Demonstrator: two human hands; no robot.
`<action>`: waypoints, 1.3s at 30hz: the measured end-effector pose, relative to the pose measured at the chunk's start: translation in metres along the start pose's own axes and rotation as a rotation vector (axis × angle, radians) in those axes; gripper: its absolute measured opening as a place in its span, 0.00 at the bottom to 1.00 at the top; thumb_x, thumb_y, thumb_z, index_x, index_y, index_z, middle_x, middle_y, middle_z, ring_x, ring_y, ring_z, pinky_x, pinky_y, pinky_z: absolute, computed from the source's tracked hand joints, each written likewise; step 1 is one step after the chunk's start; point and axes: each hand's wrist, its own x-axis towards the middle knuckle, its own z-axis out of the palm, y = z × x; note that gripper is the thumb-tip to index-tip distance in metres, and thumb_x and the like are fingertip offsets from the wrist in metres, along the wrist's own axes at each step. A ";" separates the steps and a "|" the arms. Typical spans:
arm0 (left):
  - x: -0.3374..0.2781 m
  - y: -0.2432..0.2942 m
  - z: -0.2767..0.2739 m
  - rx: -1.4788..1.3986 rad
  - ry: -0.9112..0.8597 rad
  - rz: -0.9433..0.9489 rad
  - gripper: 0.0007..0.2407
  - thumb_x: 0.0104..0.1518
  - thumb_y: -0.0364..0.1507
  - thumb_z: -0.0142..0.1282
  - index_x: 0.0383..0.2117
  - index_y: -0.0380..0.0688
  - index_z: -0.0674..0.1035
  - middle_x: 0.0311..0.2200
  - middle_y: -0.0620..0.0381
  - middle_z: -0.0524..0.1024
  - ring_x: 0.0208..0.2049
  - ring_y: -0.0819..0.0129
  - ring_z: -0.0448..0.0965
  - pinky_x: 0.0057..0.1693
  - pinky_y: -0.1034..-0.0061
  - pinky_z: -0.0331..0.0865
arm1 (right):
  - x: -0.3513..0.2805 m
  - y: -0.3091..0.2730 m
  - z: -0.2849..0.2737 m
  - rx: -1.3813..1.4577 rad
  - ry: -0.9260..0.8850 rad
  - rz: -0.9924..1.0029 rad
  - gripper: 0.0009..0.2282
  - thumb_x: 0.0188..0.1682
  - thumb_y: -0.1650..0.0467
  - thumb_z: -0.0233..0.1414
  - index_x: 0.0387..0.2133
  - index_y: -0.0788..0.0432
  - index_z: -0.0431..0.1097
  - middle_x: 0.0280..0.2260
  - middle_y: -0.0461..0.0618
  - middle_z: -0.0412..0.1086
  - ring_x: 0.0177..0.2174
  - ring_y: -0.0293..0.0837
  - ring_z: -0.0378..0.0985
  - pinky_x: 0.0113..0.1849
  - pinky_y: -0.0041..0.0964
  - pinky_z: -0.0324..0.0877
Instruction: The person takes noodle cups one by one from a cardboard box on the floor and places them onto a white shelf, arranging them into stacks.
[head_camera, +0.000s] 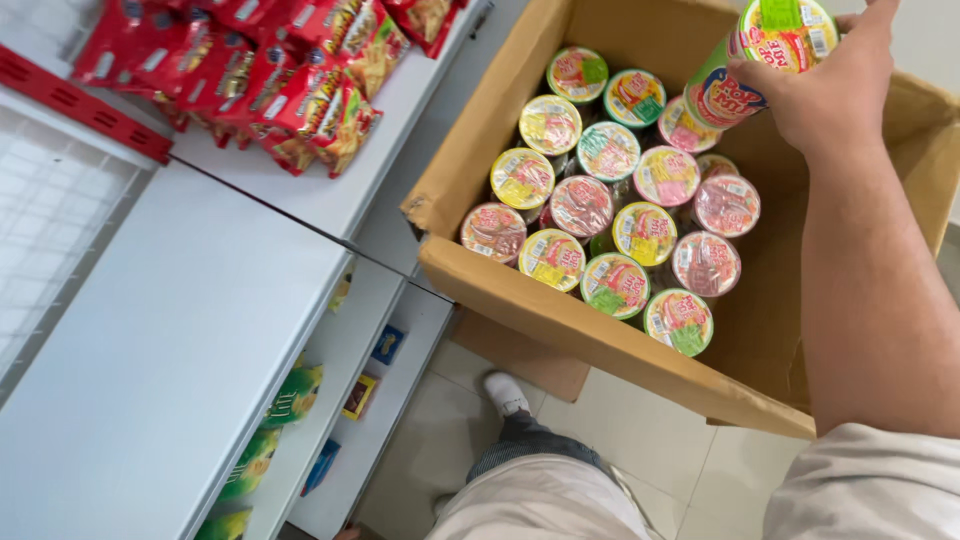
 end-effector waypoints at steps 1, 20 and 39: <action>0.000 0.005 -0.005 -0.006 -0.019 -0.030 0.19 0.41 0.41 0.60 0.41 0.55 0.81 0.42 0.57 0.78 0.44 0.66 0.77 0.52 0.75 0.69 | 0.001 -0.018 -0.005 0.009 -0.002 -0.032 0.31 0.41 0.66 0.72 0.44 0.63 0.51 0.38 0.57 0.63 0.35 0.49 0.73 0.31 0.41 0.69; -0.140 0.251 -0.319 -0.572 -0.201 0.325 0.23 0.47 0.35 0.56 0.53 0.57 0.70 0.55 0.67 0.71 0.54 0.72 0.72 0.56 0.75 0.68 | -0.097 -0.413 -0.064 0.739 -0.385 -0.715 0.28 0.43 0.70 0.59 0.51 0.57 0.46 0.45 0.61 0.61 0.40 0.45 0.69 0.40 0.35 0.69; -0.254 0.321 -0.520 -0.810 0.827 0.805 0.36 0.35 0.39 0.62 0.56 0.50 0.60 0.51 0.63 0.69 0.46 0.72 0.74 0.46 0.79 0.73 | -0.237 -0.621 -0.071 0.997 -0.915 -0.916 0.36 0.26 0.61 0.60 0.50 0.51 0.51 0.44 0.49 0.65 0.39 0.38 0.74 0.40 0.29 0.70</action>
